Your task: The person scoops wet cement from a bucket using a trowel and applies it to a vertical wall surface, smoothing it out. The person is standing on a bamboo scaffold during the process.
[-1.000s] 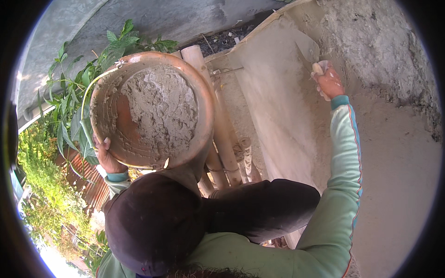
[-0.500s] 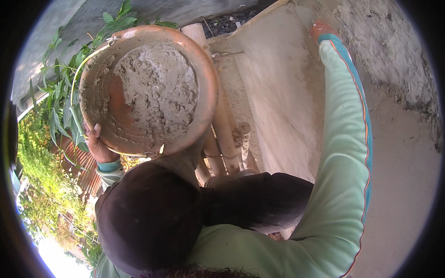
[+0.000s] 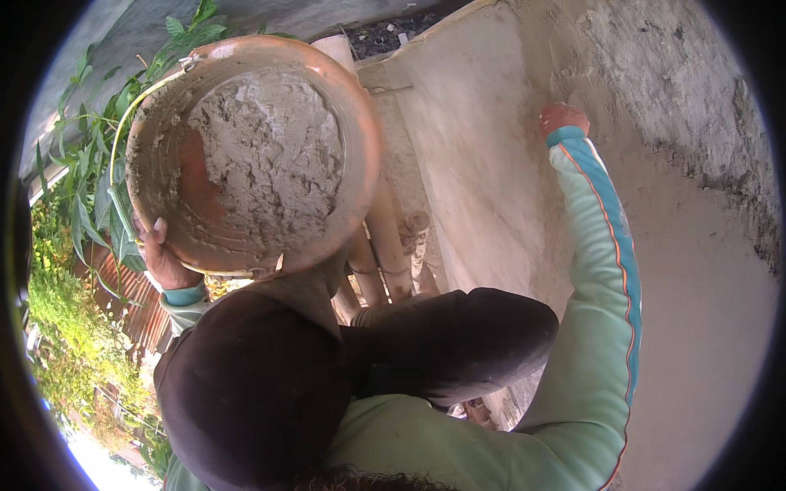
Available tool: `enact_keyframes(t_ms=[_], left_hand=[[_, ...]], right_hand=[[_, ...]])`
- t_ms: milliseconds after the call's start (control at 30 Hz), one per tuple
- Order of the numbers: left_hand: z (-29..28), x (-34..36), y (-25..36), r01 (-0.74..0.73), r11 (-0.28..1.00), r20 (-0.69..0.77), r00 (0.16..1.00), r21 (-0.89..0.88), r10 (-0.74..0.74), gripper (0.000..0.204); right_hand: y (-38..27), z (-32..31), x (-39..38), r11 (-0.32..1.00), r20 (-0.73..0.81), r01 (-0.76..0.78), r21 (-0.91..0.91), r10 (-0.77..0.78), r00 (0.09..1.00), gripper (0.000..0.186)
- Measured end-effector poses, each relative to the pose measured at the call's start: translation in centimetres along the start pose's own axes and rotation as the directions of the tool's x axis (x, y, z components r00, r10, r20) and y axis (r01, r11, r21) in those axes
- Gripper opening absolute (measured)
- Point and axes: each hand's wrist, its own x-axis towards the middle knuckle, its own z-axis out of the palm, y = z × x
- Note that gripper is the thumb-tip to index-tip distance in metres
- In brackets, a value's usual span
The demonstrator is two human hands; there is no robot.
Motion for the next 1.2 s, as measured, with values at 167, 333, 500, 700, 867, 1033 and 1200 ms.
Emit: enact_keyframes(t_ms=[167, 333, 500, 700, 867, 1033, 1200], left_hand=[[0.1, 0.2, -0.2, 0.025, 0.997, 0.023, 0.999, -0.07, -0.023, 0.062], [0.6, 0.7, -0.3, 0.06, 0.994, 0.054, 0.997, -0.094, -0.055, 0.061], [-0.3, 0.4, -0.1, 0.017, 0.998, 0.1, 0.995, -0.056, -0.011, 0.06], [-0.2, 0.3, -0.4, 0.043, 0.995, 0.023, 0.999, -0.09, -0.041, 0.059], [0.5, 0.2, -0.2, 0.039, 0.99, 0.026, 0.999, -0.134, -0.036, 0.058], [-0.1, 0.1, 0.0, 0.053, 0.992, 0.063, 0.997, -0.118, -0.046, 0.061], [0.0, 0.3, 0.1, 0.074, 0.995, 0.047, 0.996, -0.07, -0.071, 0.063]], right_hand=[[2.3, -5.1, 2.2, 0.995, -0.341, -0.027, 0.098, 0.059, 0.938, 0.037], [3.3, 0.1, 7.2, 0.985, -0.162, 0.014, 0.175, 0.015, 0.987, 0.04], [-0.6, 7.4, 2.3, 0.98, 0.058, -0.107, 0.165, 0.099, 0.993, 0.041], [-1.1, 7.7, 2.0, 0.995, 0.062, -0.028, 0.095, 0.022, 0.998, 0.037], [0.6, 3.0, 4.9, 0.989, -0.216, -0.023, 0.147, 0.055, 0.975, 0.036], [-1.1, 7.6, 3.5, 0.943, -0.009, -0.095, 0.318, 0.104, 0.995, 0.039], [-1.2, 17.5, -0.5, 0.952, 0.187, -0.137, 0.274, 0.087, 0.978, 0.042]])
